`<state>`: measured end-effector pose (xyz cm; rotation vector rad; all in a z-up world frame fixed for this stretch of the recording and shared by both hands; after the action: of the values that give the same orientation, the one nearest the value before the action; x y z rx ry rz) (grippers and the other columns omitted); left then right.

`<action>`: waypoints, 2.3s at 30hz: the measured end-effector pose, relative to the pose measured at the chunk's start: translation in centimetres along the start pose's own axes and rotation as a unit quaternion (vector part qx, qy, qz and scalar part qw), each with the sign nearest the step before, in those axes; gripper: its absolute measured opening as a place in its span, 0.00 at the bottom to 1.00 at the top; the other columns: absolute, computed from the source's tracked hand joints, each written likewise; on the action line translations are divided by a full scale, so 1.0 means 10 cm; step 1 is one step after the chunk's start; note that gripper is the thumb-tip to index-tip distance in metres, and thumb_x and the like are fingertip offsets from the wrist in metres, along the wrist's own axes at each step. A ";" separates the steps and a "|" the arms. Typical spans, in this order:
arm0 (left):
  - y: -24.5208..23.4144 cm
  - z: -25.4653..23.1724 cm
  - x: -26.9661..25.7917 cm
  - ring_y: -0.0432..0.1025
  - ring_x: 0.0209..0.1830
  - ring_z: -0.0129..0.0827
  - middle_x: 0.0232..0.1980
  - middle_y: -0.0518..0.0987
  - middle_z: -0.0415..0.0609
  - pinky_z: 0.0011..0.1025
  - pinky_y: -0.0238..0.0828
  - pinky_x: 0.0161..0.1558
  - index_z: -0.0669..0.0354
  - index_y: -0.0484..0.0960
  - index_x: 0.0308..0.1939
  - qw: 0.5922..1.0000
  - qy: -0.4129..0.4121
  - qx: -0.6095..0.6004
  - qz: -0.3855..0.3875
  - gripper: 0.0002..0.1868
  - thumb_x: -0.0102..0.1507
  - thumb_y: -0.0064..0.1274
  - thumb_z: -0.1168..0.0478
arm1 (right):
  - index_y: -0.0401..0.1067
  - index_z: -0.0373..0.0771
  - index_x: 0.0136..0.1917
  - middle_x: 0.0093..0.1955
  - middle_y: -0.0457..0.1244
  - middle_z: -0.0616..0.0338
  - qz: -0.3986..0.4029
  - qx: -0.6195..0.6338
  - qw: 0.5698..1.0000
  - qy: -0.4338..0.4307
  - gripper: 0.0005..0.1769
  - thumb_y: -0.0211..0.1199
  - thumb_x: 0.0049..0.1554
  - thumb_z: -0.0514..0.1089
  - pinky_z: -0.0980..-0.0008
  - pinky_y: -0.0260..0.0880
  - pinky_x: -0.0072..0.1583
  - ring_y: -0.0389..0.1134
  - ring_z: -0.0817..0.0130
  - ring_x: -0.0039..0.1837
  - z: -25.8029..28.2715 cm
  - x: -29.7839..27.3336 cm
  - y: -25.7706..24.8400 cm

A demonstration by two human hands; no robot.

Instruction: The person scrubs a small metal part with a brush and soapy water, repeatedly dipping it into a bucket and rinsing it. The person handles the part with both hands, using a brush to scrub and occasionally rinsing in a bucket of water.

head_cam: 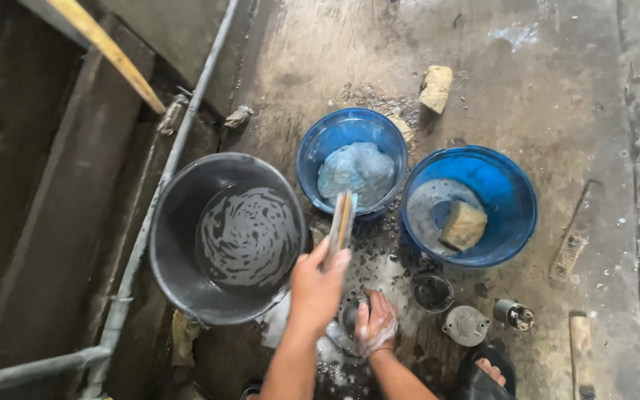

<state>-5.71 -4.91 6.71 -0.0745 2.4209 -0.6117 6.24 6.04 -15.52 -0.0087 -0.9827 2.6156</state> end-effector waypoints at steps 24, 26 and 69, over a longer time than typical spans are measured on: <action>0.18 0.54 -0.14 0.77 0.24 0.33 0.44 0.79 0.52 0.28 0.78 0.25 0.54 0.73 0.73 0.982 -0.066 -0.166 0.066 0.29 0.68 0.44 0.55 | 0.74 0.38 0.53 0.47 0.69 0.50 -0.001 0.026 1.000 -0.004 0.24 0.42 0.61 0.54 0.51 0.65 0.55 0.69 0.46 0.50 -0.18 -0.09 0.10; 0.10 0.89 -0.27 0.72 0.22 0.30 0.40 0.76 0.48 0.28 0.73 0.23 0.49 0.73 0.74 0.983 -0.048 -0.167 0.065 0.30 0.66 0.46 0.55 | 0.75 0.38 0.54 0.48 0.70 0.51 -0.013 0.029 0.999 -0.017 0.23 0.44 0.60 0.51 0.52 0.66 0.56 0.70 0.47 0.51 -0.35 -0.12 0.23; 0.76 2.83 -1.07 0.75 0.48 0.40 0.47 0.86 0.50 0.29 0.70 0.57 0.35 0.75 0.70 0.995 -0.029 -0.027 -0.097 0.26 0.68 0.40 0.45 | 0.67 0.39 0.65 0.61 0.64 0.34 0.080 -0.038 0.930 0.356 0.34 0.34 0.67 0.66 0.41 0.59 0.66 0.64 0.35 0.65 -0.03 -0.25 0.07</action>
<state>20.36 -7.62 -10.14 -0.3486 2.3920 -0.6201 8.38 5.00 -16.46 -1.0148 -0.8230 2.3829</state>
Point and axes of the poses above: each hand's wrist, its own x-axis towards the middle knuckle, its own y-axis out of the palm, z = x × y, the point moved 4 cm from there along x, towards the middle knuckle
